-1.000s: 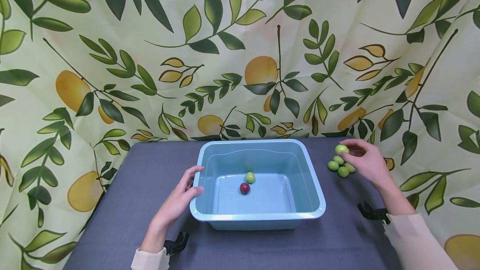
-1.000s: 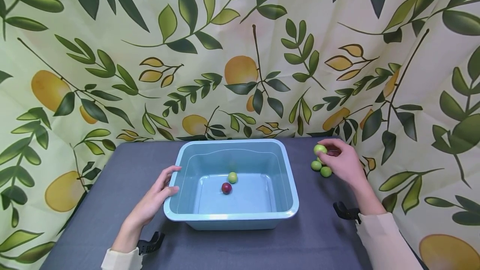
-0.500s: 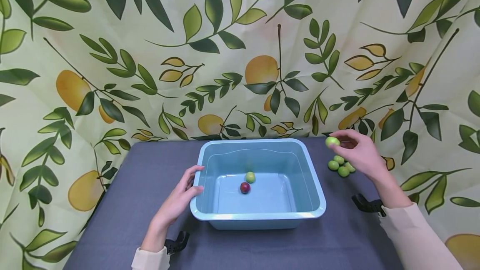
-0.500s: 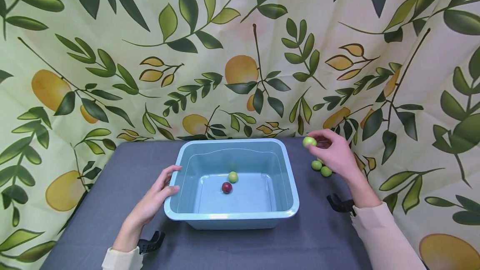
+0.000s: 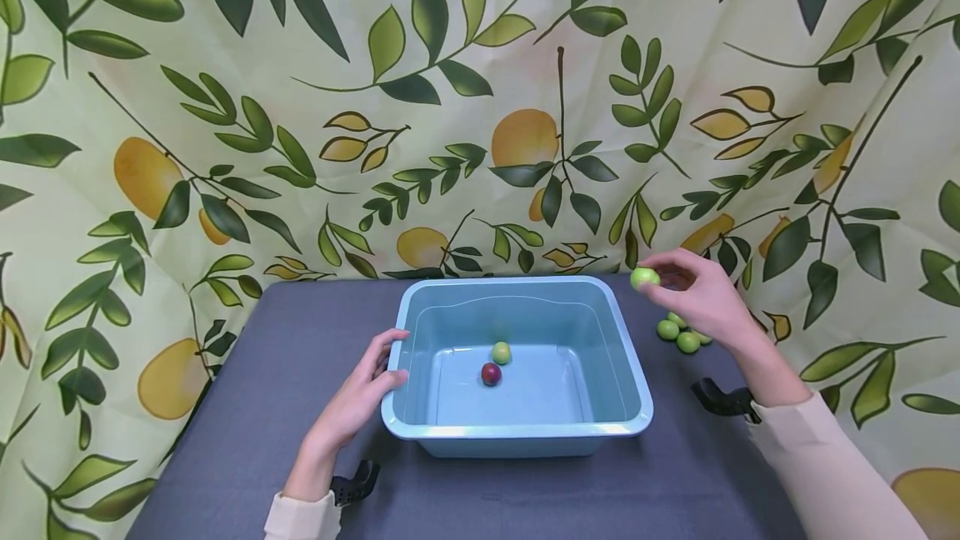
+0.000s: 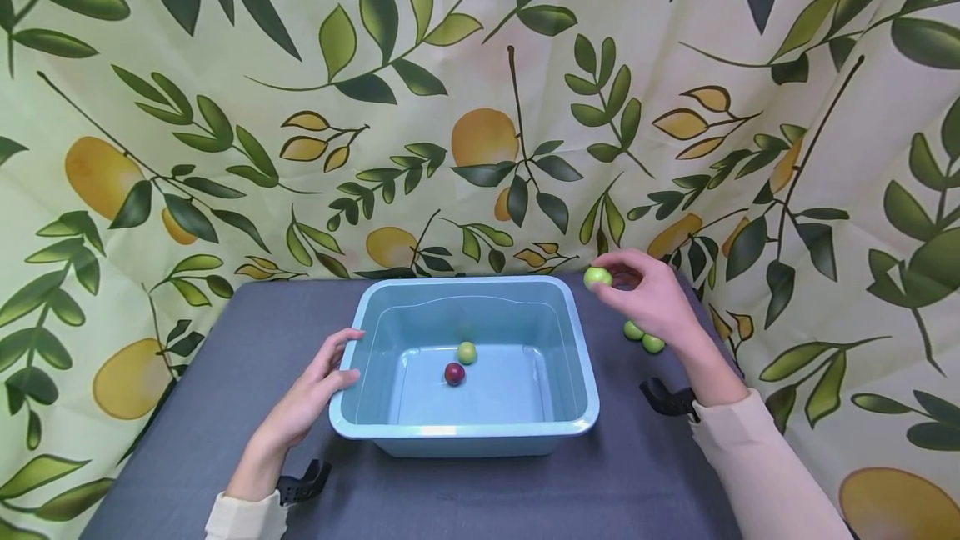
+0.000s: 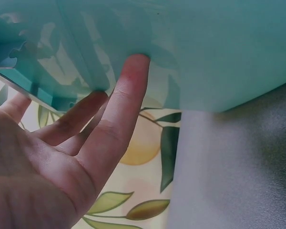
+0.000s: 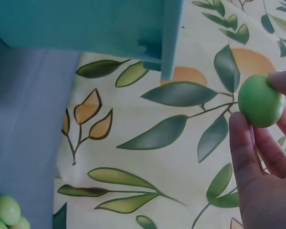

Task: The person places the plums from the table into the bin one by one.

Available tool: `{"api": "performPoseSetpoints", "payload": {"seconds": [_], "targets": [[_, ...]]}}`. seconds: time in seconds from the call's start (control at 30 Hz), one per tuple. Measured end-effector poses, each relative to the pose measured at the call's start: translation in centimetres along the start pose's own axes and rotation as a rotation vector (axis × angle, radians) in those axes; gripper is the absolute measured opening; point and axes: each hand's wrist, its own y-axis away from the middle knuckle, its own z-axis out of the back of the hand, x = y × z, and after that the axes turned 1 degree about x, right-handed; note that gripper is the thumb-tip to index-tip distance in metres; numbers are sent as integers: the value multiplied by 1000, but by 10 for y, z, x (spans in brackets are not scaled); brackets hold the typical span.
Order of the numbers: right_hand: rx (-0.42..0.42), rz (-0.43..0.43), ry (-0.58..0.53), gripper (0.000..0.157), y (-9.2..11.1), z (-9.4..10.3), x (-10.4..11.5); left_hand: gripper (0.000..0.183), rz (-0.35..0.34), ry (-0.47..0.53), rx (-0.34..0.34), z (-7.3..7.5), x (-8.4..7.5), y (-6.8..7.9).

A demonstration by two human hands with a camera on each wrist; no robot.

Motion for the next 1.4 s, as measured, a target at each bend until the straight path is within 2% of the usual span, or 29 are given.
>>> {"api": "performPoseSetpoints", "payload": {"seconds": [0.47, 0.83, 1.1, 1.4], "targets": [[70, 31, -21, 24, -13, -10, 26, 53, 16, 6, 1, 0, -1, 0], [120, 151, 24, 23, -24, -18, 48, 52, 11, 5, -4, 0, -1, 0], [162, 299, -3, 24, -35, -29, 69, 52, 10, -9, -6, 1, -1, 0], [215, 368, -19, 23, -44, -42, 82, 52, 9, -16, -10, 0, -1, 1]]}}
